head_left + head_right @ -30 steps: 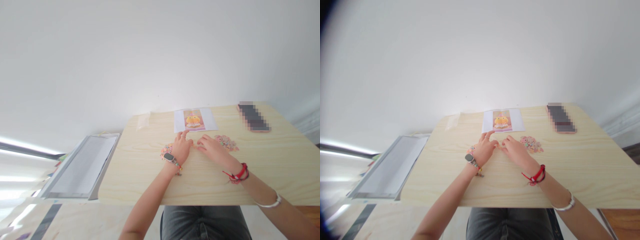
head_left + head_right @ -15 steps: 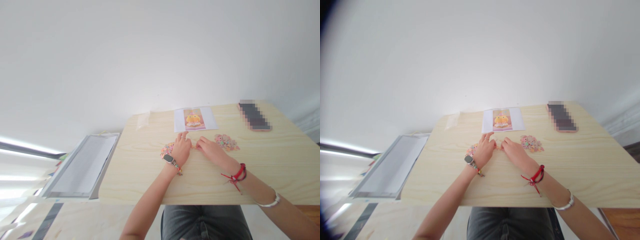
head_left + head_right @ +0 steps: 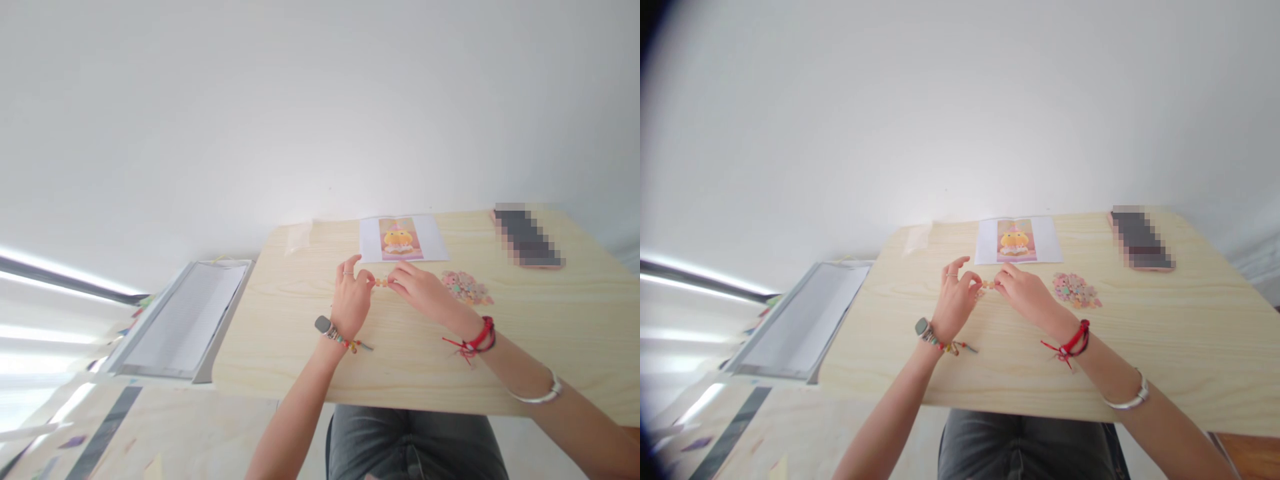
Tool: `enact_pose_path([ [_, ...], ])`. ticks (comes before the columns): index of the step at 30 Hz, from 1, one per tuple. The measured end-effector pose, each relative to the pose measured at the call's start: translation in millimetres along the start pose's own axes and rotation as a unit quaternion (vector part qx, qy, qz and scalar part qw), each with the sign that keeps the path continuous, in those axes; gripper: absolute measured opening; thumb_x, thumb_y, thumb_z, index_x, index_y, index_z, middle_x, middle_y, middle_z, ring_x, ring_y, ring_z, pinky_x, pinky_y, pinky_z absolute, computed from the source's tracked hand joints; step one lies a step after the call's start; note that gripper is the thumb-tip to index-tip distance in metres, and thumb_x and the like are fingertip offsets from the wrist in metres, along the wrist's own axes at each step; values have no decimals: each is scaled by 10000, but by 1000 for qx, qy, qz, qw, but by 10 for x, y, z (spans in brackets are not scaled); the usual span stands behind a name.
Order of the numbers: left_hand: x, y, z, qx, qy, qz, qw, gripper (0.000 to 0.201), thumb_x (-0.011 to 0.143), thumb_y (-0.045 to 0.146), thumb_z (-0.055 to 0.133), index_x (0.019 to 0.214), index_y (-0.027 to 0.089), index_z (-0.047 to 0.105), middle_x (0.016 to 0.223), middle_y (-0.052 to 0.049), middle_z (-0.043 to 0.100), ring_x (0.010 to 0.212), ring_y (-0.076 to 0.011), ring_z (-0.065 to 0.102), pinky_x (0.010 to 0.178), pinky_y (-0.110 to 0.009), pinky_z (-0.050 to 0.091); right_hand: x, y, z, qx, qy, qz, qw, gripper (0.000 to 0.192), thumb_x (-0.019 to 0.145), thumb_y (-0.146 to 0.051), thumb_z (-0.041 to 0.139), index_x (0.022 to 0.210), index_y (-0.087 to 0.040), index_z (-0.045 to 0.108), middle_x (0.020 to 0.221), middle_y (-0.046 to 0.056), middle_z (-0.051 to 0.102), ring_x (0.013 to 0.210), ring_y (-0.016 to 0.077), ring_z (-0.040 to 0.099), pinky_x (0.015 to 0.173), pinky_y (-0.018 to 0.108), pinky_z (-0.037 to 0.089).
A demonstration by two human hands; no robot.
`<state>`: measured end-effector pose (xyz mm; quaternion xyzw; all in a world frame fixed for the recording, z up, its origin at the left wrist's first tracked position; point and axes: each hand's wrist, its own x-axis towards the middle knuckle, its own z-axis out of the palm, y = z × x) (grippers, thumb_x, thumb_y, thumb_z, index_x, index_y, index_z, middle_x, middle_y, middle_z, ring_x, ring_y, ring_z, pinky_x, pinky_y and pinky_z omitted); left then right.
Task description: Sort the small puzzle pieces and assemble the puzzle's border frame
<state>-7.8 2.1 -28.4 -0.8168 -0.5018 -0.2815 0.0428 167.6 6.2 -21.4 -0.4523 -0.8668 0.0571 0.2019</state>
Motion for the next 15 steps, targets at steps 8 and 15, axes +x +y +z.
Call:
enact_pose_path([
  [8, -63, -183, -46, 29, -32, -47, 998, 42, 785, 112, 565, 797, 150, 580, 1188, -144, 413, 1110, -282, 413, 900, -445, 430, 201, -74, 154, 13, -36, -19, 999, 162, 870, -191, 439, 809, -167, 587, 842, 54, 560, 714, 144, 546, 606, 252, 390],
  [15, -181, -310, -39, 60, -65, -130, 988, 63, 771, 106, 574, 783, 157, 608, 1208, -125, 412, 1117, -276, 415, 878, -445, 441, 432, -160, 342, -23, -100, -34, 994, 236, 884, -152, 382, 758, -151, 582, 829, 65, 558, 647, 131, 525, 559, 249, 351],
])
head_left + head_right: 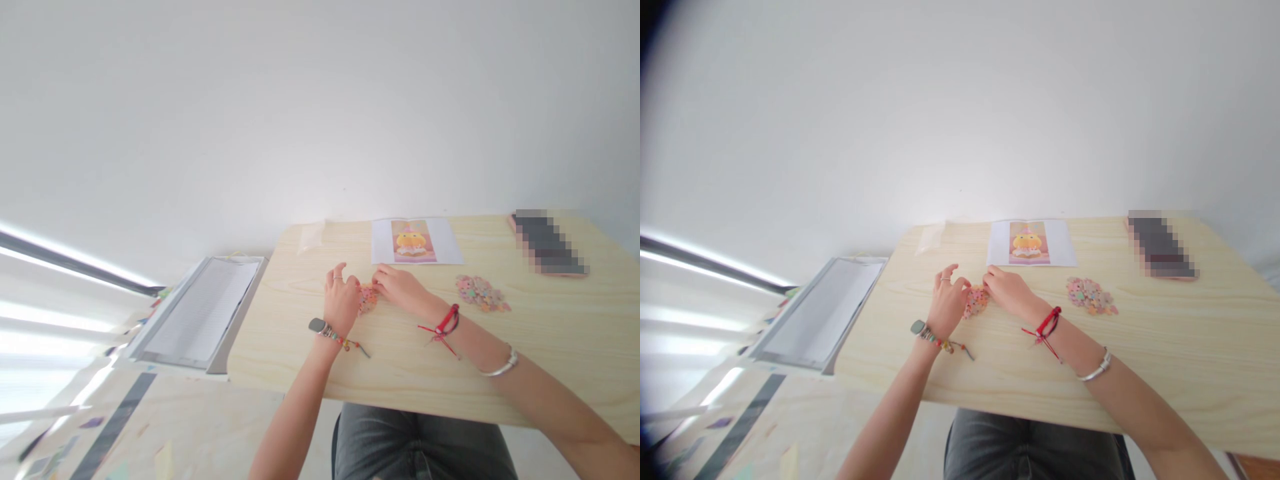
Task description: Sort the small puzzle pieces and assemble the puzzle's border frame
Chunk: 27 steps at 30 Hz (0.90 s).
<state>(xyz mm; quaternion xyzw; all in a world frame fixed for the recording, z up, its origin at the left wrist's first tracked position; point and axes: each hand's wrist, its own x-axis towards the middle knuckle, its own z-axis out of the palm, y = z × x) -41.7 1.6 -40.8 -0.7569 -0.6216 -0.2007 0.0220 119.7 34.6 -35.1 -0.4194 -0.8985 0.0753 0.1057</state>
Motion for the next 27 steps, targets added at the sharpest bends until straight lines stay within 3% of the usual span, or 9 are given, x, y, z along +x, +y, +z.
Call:
enact_pose_path([
  [7, 50, 149, -100, -10, -4, -5, 1000, 123, 782, 124, 564, 888, 161, 615, 1251, -131, 376, 1145, -287, 379, 909, -442, 419, -172, 230, -87, 14, 30, 49, 998, 189, 867, -183, 421, 855, -146, 606, 918, 85, 561, 776, 163, 555, 649, 264, 402],
  [12, 164, 319, 8, -11, -48, 30, 998, 132, 764, 137, 587, 892, 166, 607, 1270, -120, 364, 1161, -287, 355, 910, -447, 412, -327, 420, -94, 9, 28, 111, 993, 178, 839, -202, 467, 942, -149, 603, 977, 91, 556, 828, 185, 567, 693, 291, 429],
  [18, 301, 420, 183, 1, -86, 70, 994, 151, 790, 116, 537, 913, 170, 607, 1286, -117, 363, 1170, -281, 341, 895, -430, 422, -331, 332, -90, 2, 3, 145, 989, 166, 832, -242, 489, 916, -143, 591, 978, 93, 547, 822, 190, 580, 673, 290, 432],
  [23, 373, 401, 220, 5, -91, 109, 990, 283, 774, 70, 533, 995, 238, 589, 1284, -84, 362, 1150, -267, 361, 865, -435, 448, -279, 252, -79, -28, -13, 171, 985, 167, 842, -247, 466, 886, -125, 571, 982, 111, 540, 718, 179, 581, 570, 285, 406],
  [27, 373, 408, 234, -9, -101, 133, 986, 233, 769, 82, 554, 927, 242, 614, 1275, -82, 370, 1155, -279, 357, 856, -448, 458, -319, 305, -61, 4, 1, 156, 988, 172, 855, -231, 431, 845, -142, 578, 922, 89, 562, 686, 161, 566, 588, 280, 401],
])
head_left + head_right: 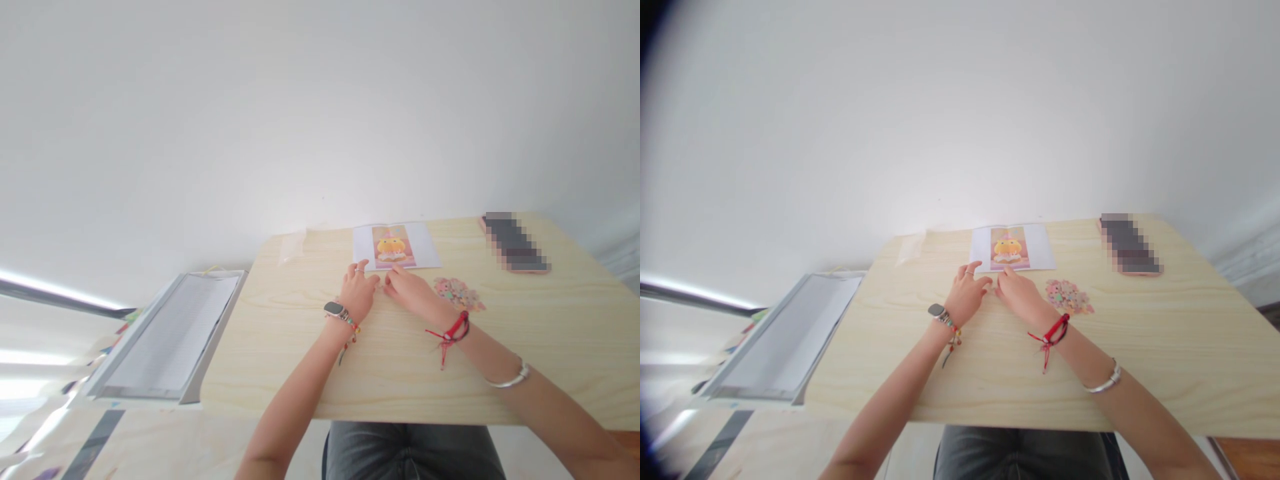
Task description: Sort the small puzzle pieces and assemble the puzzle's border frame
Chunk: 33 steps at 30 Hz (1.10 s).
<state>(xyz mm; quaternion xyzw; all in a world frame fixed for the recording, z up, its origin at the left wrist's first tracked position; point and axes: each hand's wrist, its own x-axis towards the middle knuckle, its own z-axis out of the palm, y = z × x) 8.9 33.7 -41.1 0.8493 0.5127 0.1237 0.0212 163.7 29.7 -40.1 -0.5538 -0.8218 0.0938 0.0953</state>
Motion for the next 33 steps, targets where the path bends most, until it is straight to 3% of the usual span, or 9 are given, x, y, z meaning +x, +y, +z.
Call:
enact_pose_path([
  [5, -54, 51, 13, -14, -3, 16, 1000, 95, 791, 145, 564, 850, 192, 621, 1264, -102, 385, 1161, -278, 353, 873, -447, 452, -51, 129, -39, 98, -18, -43, 994, 196, 849, -176, 425, 754, -146, 593, 795, 70, 595, 728, 158, 564, 669, 273, 406],
  [8, -90, 84, 1, -15, -6, 21, 1000, 131, 773, 134, 586, 889, 186, 614, 1268, -108, 383, 1158, -279, 356, 868, -438, 454, -68, 184, -66, 117, -35, -47, 991, 188, 834, -164, 440, 733, -146, 598, 770, 66, 612, 729, 162, 565, 678, 279, 406],
  [16, -101, 136, -1, -2, 7, 36, 999, 201, 771, 74, 546, 920, 199, 595, 1271, -99, 380, 1153, -265, 359, 888, -432, 439, -286, 156, -55, 75, 46, -19, 996, 143, 840, -250, 481, 892, -160, 578, 931, 75, 583, 806, 178, 575, 695, 295, 426],
  [26, -53, 179, 38, 1, -7, 36, 999, 144, 805, 59, 473, 780, 155, 578, 1249, -122, 423, 1132, -257, 397, 862, -418, 451, -300, 73, 58, 53, 36, -24, 998, 137, 866, -248, 454, 817, -172, 557, 865, 52, 546, 734, 159, 574, 631, 280, 431],
  [33, -46, 299, -1, -35, 45, 59, 997, 81, 830, 117, 495, 804, 154, 563, 1306, -129, 380, 1168, -267, 376, 879, -450, 443, -461, 211, -119, -11, 60, -52, 997, 124, 873, -234, 439, 898, -173, 544, 927, 59, 547, 734, 168, 576, 610, 284, 424],
])
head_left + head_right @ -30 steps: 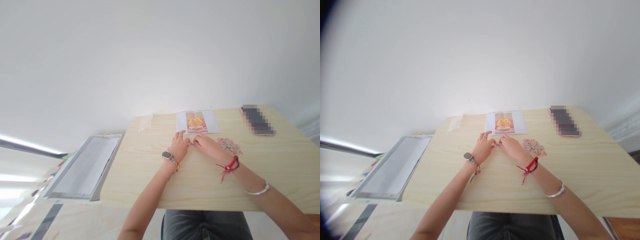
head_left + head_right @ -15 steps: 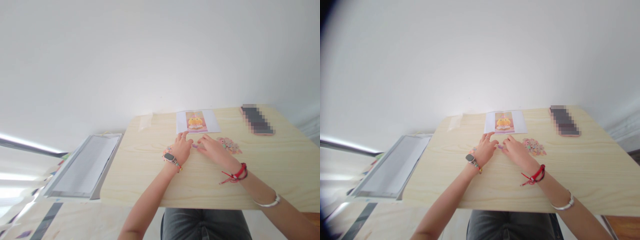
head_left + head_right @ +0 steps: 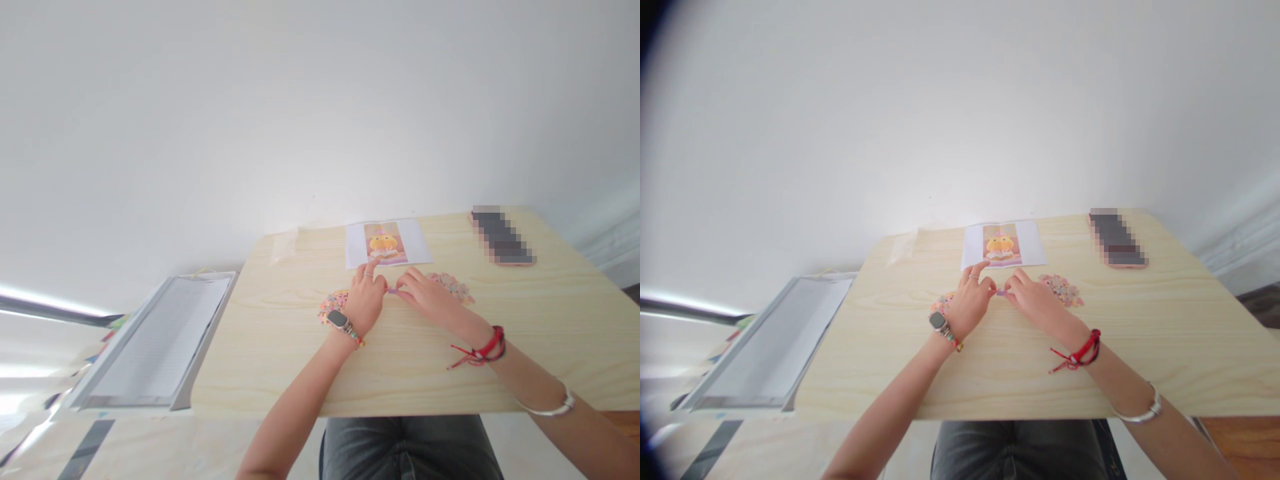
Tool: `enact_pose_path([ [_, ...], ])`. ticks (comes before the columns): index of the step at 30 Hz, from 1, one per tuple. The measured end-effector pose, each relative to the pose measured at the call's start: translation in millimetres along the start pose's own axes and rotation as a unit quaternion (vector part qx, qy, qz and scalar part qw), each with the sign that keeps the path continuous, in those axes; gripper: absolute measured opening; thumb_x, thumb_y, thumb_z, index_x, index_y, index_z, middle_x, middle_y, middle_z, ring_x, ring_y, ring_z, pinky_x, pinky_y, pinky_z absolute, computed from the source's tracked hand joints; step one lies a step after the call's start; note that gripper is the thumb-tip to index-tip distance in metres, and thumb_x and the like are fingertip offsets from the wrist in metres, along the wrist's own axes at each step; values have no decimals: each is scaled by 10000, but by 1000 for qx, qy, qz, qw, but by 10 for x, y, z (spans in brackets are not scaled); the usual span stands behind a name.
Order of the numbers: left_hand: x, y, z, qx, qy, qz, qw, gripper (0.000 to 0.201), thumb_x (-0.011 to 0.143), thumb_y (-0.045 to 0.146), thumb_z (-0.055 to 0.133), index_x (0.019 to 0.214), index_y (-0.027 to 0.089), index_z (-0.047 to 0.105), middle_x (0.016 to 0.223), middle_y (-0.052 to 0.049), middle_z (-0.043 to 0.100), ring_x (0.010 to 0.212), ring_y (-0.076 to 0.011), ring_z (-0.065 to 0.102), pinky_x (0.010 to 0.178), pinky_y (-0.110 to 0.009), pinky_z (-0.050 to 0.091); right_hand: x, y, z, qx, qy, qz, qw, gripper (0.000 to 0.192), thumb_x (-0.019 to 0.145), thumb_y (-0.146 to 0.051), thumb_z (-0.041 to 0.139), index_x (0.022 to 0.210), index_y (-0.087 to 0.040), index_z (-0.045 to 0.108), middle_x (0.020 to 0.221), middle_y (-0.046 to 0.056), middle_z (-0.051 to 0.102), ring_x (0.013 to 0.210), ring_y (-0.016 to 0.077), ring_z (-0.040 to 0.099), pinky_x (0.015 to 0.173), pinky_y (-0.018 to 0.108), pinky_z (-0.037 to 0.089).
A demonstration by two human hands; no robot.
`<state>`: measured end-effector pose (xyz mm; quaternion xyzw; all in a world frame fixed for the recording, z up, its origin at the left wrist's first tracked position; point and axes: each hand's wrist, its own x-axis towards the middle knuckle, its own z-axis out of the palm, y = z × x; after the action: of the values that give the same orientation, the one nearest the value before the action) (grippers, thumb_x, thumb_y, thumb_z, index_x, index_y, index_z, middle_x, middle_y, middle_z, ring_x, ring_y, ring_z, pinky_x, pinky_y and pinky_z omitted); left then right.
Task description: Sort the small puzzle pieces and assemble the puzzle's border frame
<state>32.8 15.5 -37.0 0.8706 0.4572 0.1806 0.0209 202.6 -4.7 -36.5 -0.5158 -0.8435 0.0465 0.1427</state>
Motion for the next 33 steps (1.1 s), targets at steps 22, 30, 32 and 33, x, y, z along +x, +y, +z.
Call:
enact_pose_path([
  [22, 497, 713, 284, -16, 21, 117, 993, 118, 841, 87, 435, 826, 132, 543, 1281, -142, 405, 1155, -267, 394, 882, -410, 435, -609, 647, -246, -2, 37, 100, 994, 172, 879, -281, 406, 930, -190, 544, 906, 56, 531, 784, 179, 580, 623, 287, 452],
  [30, 487, 758, 326, -25, -4, 89, 996, 111, 843, 113, 457, 876, 127, 562, 1260, -148, 424, 1140, -287, 414, 849, -412, 461, -646, 755, -134, -9, 29, 114, 993, 202, 896, -285, 372, 935, -165, 529, 904, 72, 532, 787, 187, 569, 637, 306, 459],
  [32, 380, 691, 263, -26, -2, 75, 997, 107, 833, 128, 487, 916, 131, 554, 1271, -150, 407, 1152, -297, 404, 858, -431, 460, -656, 764, -105, -11, 30, 115, 993, 206, 894, -272, 366, 960, -165, 530, 910, 78, 534, 798, 194, 567, 644, 313, 461],
  [33, 300, 644, 219, -26, 2, 63, 998, 117, 826, 137, 505, 935, 134, 547, 1279, -150, 395, 1159, -302, 397, 868, -448, 456, -672, 765, -96, -9, 35, 115, 993, 209, 892, -268, 366, 975, -168, 530, 922, 81, 536, 808, 196, 566, 652, 316, 462],
])
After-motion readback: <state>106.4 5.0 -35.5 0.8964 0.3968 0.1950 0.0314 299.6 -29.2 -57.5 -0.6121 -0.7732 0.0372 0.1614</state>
